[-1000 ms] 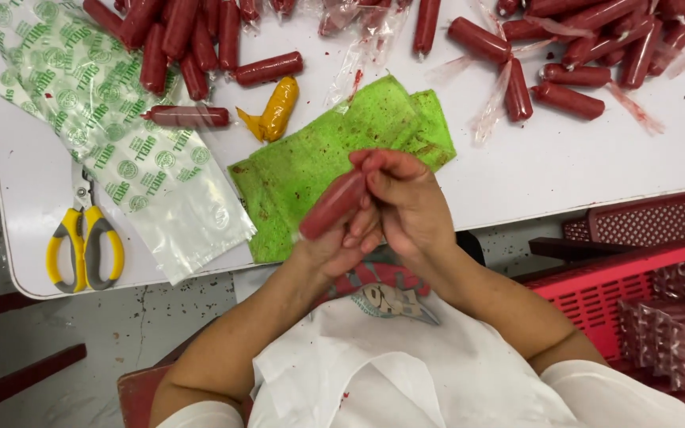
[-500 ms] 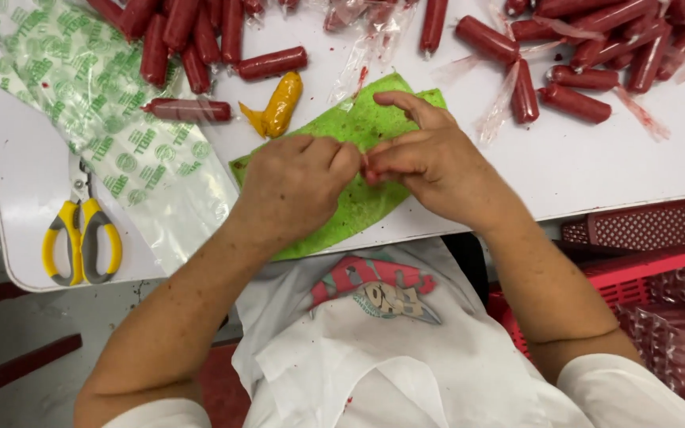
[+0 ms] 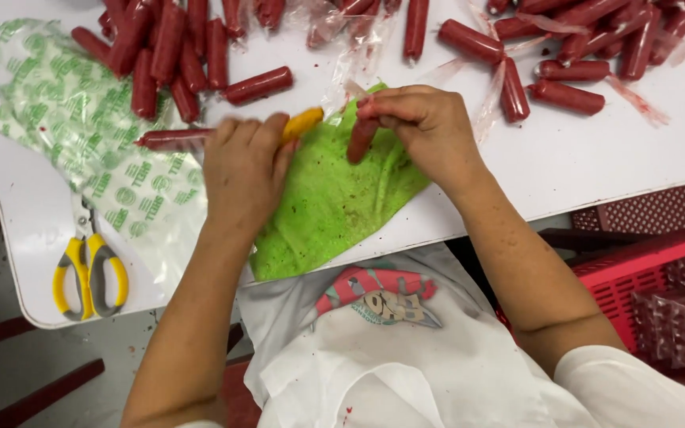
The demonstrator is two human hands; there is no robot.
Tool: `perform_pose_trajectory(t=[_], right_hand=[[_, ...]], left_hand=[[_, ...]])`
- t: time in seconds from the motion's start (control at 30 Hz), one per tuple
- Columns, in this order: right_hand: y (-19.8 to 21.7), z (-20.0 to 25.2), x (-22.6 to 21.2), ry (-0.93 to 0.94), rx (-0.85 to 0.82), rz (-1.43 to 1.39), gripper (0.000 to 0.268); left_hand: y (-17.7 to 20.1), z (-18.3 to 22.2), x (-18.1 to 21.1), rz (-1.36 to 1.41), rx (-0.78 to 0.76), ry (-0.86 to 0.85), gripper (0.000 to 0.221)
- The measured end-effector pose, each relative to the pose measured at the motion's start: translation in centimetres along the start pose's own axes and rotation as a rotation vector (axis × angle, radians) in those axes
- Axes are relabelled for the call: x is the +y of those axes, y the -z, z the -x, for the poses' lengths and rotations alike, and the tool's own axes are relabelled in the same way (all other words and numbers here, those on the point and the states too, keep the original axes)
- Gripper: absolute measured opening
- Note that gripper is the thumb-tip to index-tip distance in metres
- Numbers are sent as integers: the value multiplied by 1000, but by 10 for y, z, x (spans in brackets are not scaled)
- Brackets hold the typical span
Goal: The person picks up individual sausages from a pile on a white table and places them into clear plastic bags. They use a green cloth to wipe the sausages before bagging them. The person handles the sausages one by one, occasionally using a yellow tool to assist with the packaging process.
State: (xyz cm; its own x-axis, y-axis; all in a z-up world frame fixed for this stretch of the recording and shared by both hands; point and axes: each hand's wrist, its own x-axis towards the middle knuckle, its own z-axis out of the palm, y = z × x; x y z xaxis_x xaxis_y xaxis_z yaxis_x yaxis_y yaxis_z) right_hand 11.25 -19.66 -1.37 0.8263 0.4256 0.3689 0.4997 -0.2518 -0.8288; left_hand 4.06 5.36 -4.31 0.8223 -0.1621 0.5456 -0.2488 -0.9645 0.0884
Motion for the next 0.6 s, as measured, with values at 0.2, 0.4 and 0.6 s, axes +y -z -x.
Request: perform_pose_trajectory(t=[0.2,0.4,0.6], right_hand=[[-2,2,-5,-5,-21,19,25],[-9,7,-10,26,-3,50,21],[3,4,-13,168,-29,131,39]], left_hand=[[60,-8,52,94,-218,-50,31],[45,-15,74,126,-264,-66,28],[86,-4,79,-101,-125,9,26]])
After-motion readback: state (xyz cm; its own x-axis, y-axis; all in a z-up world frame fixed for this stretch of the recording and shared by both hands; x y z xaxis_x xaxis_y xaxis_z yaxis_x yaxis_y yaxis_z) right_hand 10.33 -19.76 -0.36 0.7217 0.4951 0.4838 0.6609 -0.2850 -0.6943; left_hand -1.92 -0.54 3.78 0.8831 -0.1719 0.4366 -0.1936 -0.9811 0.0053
